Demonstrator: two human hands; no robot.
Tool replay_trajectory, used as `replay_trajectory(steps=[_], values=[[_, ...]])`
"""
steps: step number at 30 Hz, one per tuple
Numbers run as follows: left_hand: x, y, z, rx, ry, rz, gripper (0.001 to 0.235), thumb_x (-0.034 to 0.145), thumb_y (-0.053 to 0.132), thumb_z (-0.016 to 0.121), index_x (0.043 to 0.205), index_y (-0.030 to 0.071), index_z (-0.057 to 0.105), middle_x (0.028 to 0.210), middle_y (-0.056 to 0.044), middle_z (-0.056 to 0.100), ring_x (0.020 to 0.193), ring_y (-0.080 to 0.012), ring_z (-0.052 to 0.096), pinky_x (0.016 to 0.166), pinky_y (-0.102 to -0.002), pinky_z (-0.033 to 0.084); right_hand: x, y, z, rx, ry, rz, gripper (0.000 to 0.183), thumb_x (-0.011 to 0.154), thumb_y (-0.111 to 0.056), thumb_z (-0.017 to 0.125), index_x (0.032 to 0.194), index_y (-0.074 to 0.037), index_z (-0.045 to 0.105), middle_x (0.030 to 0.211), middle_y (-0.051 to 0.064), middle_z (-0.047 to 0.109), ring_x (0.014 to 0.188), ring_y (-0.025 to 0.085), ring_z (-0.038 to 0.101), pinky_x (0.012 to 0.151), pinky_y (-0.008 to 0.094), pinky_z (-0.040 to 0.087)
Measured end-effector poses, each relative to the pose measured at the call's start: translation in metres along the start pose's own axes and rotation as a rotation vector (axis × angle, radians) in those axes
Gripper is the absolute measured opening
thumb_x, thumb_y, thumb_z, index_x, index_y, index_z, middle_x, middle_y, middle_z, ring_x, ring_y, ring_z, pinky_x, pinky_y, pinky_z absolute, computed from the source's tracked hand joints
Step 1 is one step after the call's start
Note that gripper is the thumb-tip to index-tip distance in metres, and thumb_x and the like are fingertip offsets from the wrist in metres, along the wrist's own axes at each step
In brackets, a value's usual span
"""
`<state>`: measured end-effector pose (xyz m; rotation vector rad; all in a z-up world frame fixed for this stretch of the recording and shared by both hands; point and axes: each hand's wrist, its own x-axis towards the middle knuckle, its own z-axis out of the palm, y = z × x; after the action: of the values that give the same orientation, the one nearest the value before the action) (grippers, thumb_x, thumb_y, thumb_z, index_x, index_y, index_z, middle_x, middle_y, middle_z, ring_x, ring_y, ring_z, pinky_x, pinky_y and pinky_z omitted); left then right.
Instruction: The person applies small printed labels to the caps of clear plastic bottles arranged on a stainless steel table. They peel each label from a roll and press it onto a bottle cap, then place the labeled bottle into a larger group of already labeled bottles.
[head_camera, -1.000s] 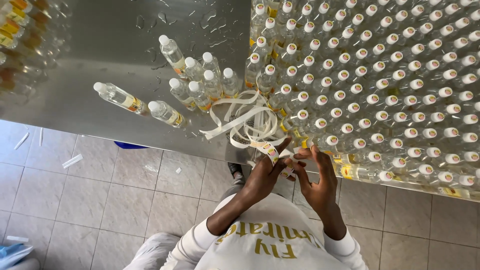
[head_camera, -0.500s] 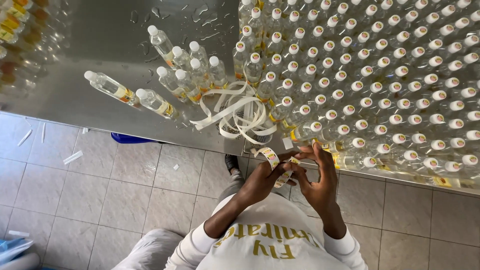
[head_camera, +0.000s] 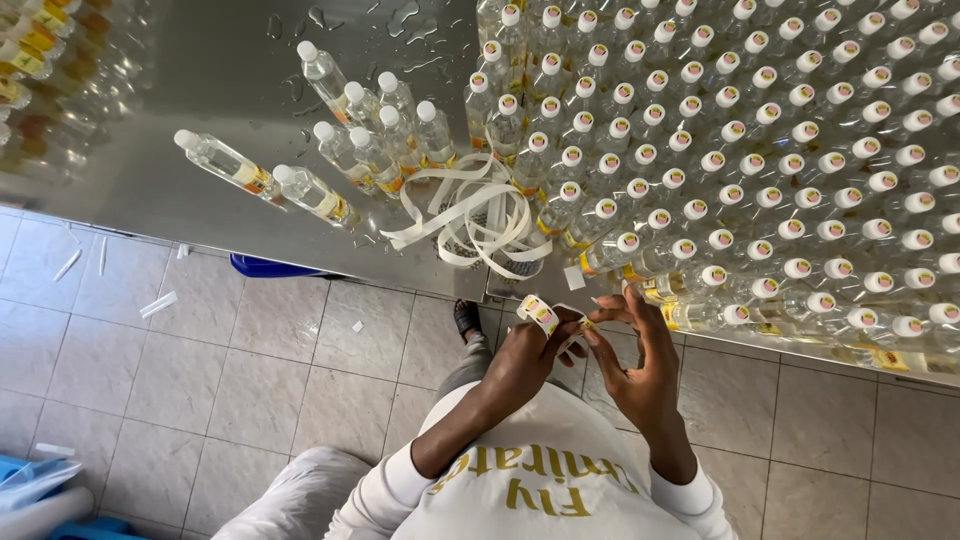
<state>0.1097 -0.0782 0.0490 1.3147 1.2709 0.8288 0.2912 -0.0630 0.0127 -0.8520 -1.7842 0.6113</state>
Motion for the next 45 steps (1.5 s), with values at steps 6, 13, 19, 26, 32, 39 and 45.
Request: replay_trajectory(steps=[6, 13, 19, 26, 32, 39, 45], values=[[-0.005, -0.029, 0.007, 0.071, 0.010, -0.037, 0.038, 0.118, 0.026, 0.055, 0.105, -0.004, 0.075, 0.078, -0.016, 0.081, 0.069, -0.0288, 0.081, 0.066, -0.038, 0.060, 0.003, -0.005, 0.002, -0.092, 0.000, -0.065, 0.066, 0.092, 0.010, 0.080, 0.152, 0.010, 0.055, 0.118, 0.019, 0.071, 0.097, 0.033, 0.081, 0.095, 0.048, 0.062], [-0.010, -0.030, 0.004, 0.061, 0.023, -0.144, 0.045, 0.117, 0.023, 0.055, 0.096, -0.010, 0.078, 0.075, -0.019, 0.080, 0.073, -0.0346, 0.082, 0.075, -0.040, 0.060, 0.009, -0.010, 0.012, -0.060, 0.001, -0.128, 0.057, 0.090, 0.011, 0.082, 0.144, 0.012, 0.062, 0.110, 0.017, 0.073, 0.093, 0.032, 0.080, 0.094, 0.046, 0.064], [-0.012, -0.042, -0.009, -0.185, 0.113, -0.211, 0.044, 0.119, 0.031, 0.053, 0.106, -0.002, 0.079, 0.085, -0.017, 0.083, 0.080, -0.0226, 0.084, 0.083, -0.033, 0.061, -0.009, 0.010, 0.012, 0.397, -0.018, 0.187, 0.077, 0.085, 0.012, 0.081, 0.155, 0.008, 0.047, 0.138, 0.025, 0.062, 0.109, 0.032, 0.076, 0.101, 0.050, 0.065], [-0.016, -0.037, -0.028, -0.171, 0.116, -0.151, 0.045, 0.118, 0.033, 0.055, 0.116, -0.007, 0.076, 0.087, -0.020, 0.083, 0.078, -0.0257, 0.083, 0.074, -0.035, 0.064, 0.016, -0.003, 0.047, -0.050, -0.127, -0.194, 0.063, 0.090, 0.008, 0.081, 0.148, 0.006, 0.058, 0.151, 0.025, 0.047, 0.122, 0.041, 0.071, 0.100, 0.050, 0.065], [-0.023, -0.041, -0.058, -0.312, 0.106, -0.019, 0.051, 0.116, 0.029, 0.056, 0.159, 0.001, 0.056, 0.104, -0.030, 0.080, 0.087, -0.0301, 0.082, 0.075, -0.039, 0.067, 0.025, -0.005, 0.070, 0.022, -0.068, -0.123, 0.072, 0.090, 0.015, 0.078, 0.156, 0.007, 0.050, 0.154, 0.029, 0.043, 0.110, 0.038, 0.074, 0.089, 0.047, 0.069], [-0.015, -0.065, -0.092, -0.403, -0.043, -0.048, 0.039, 0.121, 0.025, 0.050, 0.139, -0.006, 0.064, 0.086, -0.025, 0.079, 0.076, -0.0262, 0.081, 0.071, -0.033, 0.065, 0.039, -0.015, 0.105, 0.113, -0.028, -0.011, 0.077, 0.091, 0.014, 0.077, 0.160, 0.003, 0.046, 0.159, 0.024, 0.039, 0.114, 0.033, 0.072, 0.091, 0.044, 0.069], [-0.012, -0.072, -0.136, -0.265, -0.052, -0.083, 0.036, 0.119, 0.026, 0.053, 0.126, -0.006, 0.069, 0.087, -0.026, 0.079, 0.080, -0.0306, 0.082, 0.071, -0.035, 0.063, 0.052, -0.029, 0.144, 0.095, -0.003, 0.025, 0.076, 0.090, 0.014, 0.078, 0.159, 0.005, 0.047, 0.158, 0.023, 0.038, 0.116, 0.034, 0.071, 0.093, 0.045, 0.069]])
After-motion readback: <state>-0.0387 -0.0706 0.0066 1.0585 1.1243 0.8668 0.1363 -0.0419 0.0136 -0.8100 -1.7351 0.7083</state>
